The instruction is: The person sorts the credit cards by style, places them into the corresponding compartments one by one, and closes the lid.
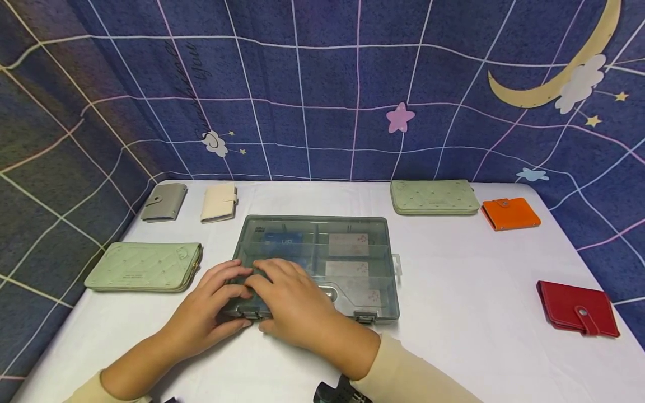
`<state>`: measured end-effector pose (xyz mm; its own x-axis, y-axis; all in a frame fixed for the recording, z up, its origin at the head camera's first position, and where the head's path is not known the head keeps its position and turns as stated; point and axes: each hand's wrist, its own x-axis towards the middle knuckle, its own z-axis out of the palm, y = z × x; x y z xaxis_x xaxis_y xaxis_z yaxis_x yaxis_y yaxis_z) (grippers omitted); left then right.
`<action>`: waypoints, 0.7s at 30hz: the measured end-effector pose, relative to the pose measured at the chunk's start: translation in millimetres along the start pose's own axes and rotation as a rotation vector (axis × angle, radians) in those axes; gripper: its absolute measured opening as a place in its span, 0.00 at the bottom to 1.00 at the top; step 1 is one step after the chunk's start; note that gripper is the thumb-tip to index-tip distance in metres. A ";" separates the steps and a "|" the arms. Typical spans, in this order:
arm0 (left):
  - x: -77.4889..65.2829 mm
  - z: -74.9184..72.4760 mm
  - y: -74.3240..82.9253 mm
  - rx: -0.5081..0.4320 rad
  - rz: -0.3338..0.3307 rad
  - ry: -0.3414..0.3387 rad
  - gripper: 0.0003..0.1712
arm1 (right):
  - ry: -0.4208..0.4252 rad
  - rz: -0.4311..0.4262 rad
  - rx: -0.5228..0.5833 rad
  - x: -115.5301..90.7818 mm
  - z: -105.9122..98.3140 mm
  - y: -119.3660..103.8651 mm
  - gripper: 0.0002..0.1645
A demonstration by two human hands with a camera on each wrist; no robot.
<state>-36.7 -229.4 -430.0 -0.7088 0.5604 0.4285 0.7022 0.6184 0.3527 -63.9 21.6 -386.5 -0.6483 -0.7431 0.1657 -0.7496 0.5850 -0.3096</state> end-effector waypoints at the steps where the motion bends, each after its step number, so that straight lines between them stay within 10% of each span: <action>1: -0.2 0.3 -0.1 0.004 -0.002 0.000 0.30 | 0.002 0.003 0.022 0.1 -0.1 0.4 0.43; 11: 5.1 6.0 4.9 0.137 -0.007 0.042 0.34 | 0.030 0.021 0.183 -1.3 -3.5 3.7 0.47; 21: 8.7 7.3 5.2 0.184 0.150 0.161 0.27 | 0.013 0.024 0.180 -1.8 -4.8 3.9 0.48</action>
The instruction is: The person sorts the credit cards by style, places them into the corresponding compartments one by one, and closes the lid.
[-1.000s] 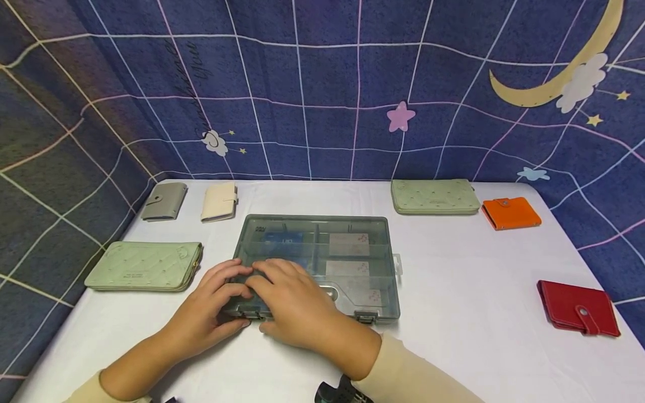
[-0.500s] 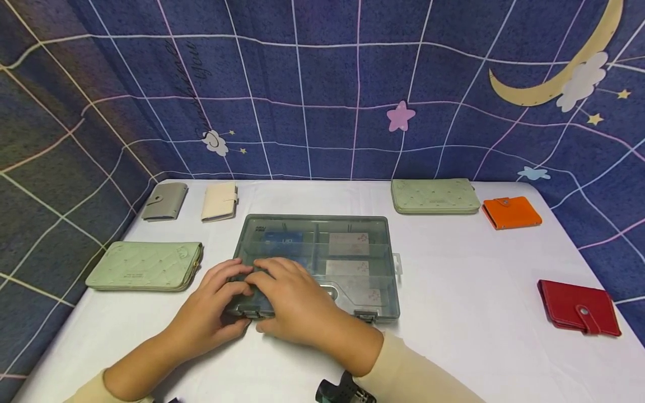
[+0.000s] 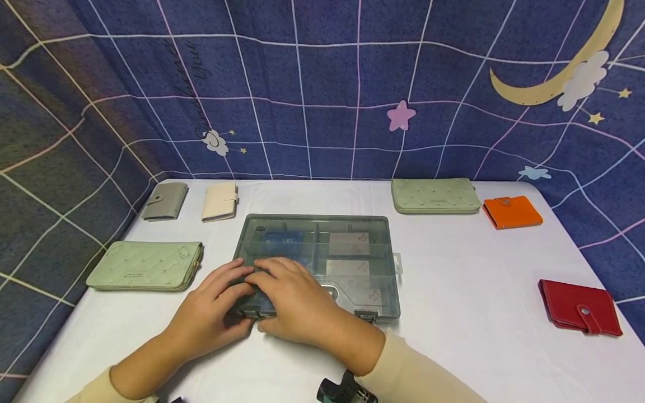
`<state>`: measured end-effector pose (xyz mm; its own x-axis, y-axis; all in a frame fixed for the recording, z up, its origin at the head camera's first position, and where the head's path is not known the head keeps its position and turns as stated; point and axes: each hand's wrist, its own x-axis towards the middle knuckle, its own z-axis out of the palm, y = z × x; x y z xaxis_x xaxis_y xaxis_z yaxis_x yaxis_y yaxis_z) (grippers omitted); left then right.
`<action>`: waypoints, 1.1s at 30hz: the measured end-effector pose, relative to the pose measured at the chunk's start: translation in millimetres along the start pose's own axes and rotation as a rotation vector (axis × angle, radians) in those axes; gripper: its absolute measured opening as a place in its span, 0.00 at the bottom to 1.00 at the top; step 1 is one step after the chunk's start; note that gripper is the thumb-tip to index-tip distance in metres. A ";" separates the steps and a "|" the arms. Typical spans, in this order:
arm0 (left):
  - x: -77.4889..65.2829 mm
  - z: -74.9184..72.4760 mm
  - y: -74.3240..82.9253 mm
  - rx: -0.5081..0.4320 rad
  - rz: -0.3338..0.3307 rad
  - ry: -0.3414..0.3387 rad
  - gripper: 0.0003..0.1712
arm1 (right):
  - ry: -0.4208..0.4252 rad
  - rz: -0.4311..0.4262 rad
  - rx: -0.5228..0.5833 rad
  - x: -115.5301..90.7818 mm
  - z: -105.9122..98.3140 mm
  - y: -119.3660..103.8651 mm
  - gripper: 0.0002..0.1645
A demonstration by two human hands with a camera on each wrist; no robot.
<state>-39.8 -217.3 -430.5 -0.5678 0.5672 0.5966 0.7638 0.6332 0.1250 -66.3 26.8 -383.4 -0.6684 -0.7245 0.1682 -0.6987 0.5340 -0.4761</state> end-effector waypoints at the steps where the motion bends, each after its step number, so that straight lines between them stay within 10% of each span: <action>1: 0.1 0.0 0.2 -0.005 -0.004 0.006 0.27 | 0.000 -0.001 0.001 0.1 0.1 0.0 0.48; 25: -5.1 8.2 36.2 -0.520 -0.737 0.013 0.42 | -0.014 -0.013 0.000 0.9 1.6 -0.6 0.55; 33: -4.4 8.0 36.4 -0.566 -0.772 0.027 0.43 | -0.006 -0.021 0.012 1.0 -0.5 0.8 0.55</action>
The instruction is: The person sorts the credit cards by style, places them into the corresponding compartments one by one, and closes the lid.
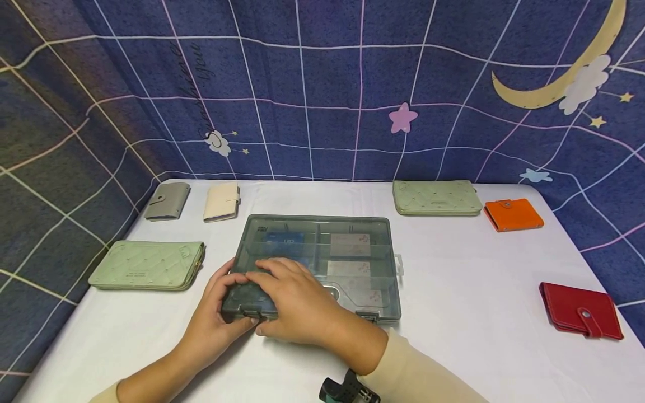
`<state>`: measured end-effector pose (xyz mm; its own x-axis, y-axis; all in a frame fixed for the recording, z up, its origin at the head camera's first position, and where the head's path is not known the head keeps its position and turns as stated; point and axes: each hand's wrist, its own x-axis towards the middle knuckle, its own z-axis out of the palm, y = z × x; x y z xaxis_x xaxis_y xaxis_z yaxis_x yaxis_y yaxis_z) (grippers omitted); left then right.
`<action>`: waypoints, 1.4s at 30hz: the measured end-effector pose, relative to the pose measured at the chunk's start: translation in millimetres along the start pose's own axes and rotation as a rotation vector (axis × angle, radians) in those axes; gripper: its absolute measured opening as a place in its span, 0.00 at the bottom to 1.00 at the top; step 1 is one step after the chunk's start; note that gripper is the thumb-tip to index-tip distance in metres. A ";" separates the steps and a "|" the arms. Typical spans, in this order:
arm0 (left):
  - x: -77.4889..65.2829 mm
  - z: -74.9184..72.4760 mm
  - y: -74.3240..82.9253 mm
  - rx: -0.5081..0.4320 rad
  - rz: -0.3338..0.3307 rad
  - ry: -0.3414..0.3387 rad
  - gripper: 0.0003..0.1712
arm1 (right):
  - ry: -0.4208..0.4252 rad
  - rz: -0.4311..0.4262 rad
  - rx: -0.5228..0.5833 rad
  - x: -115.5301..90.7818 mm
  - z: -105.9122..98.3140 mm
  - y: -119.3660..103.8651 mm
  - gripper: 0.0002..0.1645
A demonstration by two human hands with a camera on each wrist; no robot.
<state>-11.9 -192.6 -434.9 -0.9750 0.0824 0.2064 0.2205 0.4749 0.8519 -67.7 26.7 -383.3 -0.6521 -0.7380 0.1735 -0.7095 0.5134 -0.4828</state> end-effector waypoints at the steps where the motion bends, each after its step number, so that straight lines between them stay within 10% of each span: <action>1: 0.3 0.2 0.5 -0.005 -0.010 -0.003 0.43 | 0.001 -0.001 -0.003 -0.1 -0.2 0.3 0.55; 11: 0.5 3.9 12.1 -0.069 -0.183 -0.012 0.46 | -0.001 -0.003 -0.025 -0.4 0.0 0.7 0.58; 22: -3.0 1.1 6.4 0.003 -0.097 -0.021 0.52 | -0.020 0.002 -0.015 -1.0 -1.0 0.6 0.58; 42: -4.2 17.3 25.9 -0.117 -0.364 0.103 0.59 | -0.019 -0.013 -0.023 -1.6 -0.8 0.3 0.57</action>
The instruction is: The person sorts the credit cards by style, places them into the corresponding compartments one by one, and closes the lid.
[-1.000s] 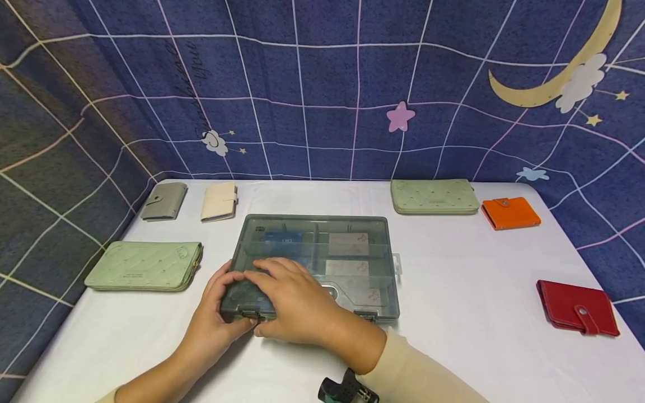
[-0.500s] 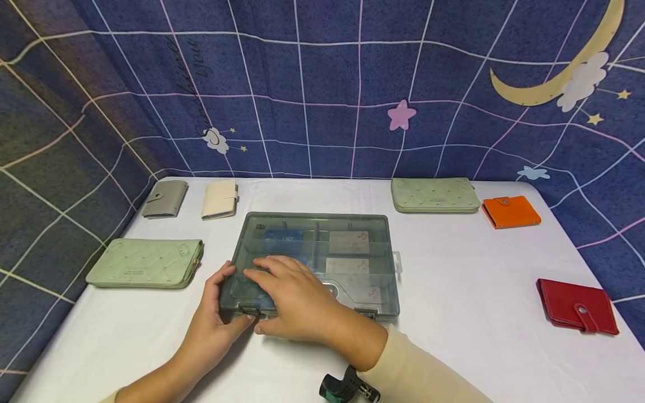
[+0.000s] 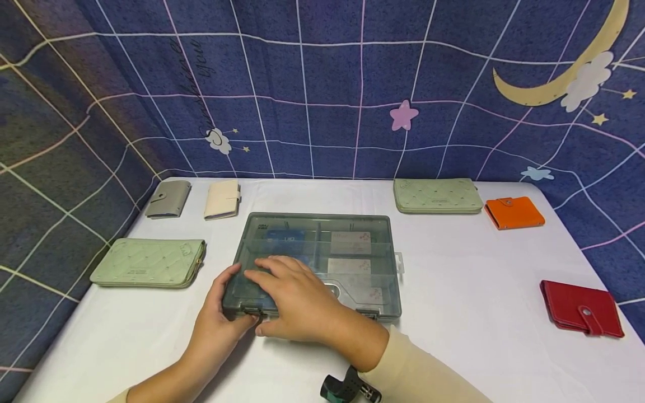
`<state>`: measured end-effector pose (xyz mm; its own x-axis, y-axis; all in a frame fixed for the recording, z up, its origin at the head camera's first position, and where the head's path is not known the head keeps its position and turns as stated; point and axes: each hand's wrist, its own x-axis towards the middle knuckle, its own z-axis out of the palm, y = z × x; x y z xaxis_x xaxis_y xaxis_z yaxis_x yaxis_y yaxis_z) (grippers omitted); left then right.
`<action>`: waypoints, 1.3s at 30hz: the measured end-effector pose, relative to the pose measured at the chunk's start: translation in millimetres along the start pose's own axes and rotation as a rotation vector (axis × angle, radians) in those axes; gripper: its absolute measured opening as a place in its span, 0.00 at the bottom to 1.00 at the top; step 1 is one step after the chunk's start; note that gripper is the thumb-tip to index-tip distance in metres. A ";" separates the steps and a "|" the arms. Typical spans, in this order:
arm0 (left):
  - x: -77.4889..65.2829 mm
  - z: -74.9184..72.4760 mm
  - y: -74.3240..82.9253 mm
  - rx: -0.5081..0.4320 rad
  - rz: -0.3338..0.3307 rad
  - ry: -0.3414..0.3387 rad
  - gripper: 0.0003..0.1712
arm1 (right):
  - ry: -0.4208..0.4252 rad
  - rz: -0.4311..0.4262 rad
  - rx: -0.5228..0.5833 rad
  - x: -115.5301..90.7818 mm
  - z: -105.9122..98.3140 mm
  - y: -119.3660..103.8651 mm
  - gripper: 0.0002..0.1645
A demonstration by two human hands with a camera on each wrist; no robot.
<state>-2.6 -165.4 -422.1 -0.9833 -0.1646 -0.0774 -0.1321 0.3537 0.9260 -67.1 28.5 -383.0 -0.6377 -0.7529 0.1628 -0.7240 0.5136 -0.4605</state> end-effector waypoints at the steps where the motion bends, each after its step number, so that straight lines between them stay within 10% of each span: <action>1: -0.4 -0.1 0.8 -0.006 -0.005 -0.006 0.60 | -0.002 0.001 -0.002 -0.2 -0.1 -0.1 0.57; 8: -3.9 -9.0 -1.5 0.024 0.036 -0.098 0.65 | -0.013 0.000 -0.001 -0.9 -0.5 0.0 0.58; 15: 8.8 -27.1 -25.0 0.441 0.408 -0.049 0.64 | -0.010 -0.005 0.001 -0.5 -0.7 0.6 0.58; 19: 16.2 -33.5 -31.4 0.567 0.516 -0.014 0.61 | -0.015 -0.002 -0.006 -0.2 -0.9 0.9 0.57; 39: 27.8 -51.3 -32.8 0.506 0.564 -0.173 0.62 | 0.014 -0.020 -0.216 1.8 8.7 -4.1 0.57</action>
<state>-19.2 -228.8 -435.7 -0.9190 0.2962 0.2604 0.3938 0.7254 0.5645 -62.9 21.4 -388.4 -0.6252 -0.7588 0.1826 -0.7750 0.5760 -0.2599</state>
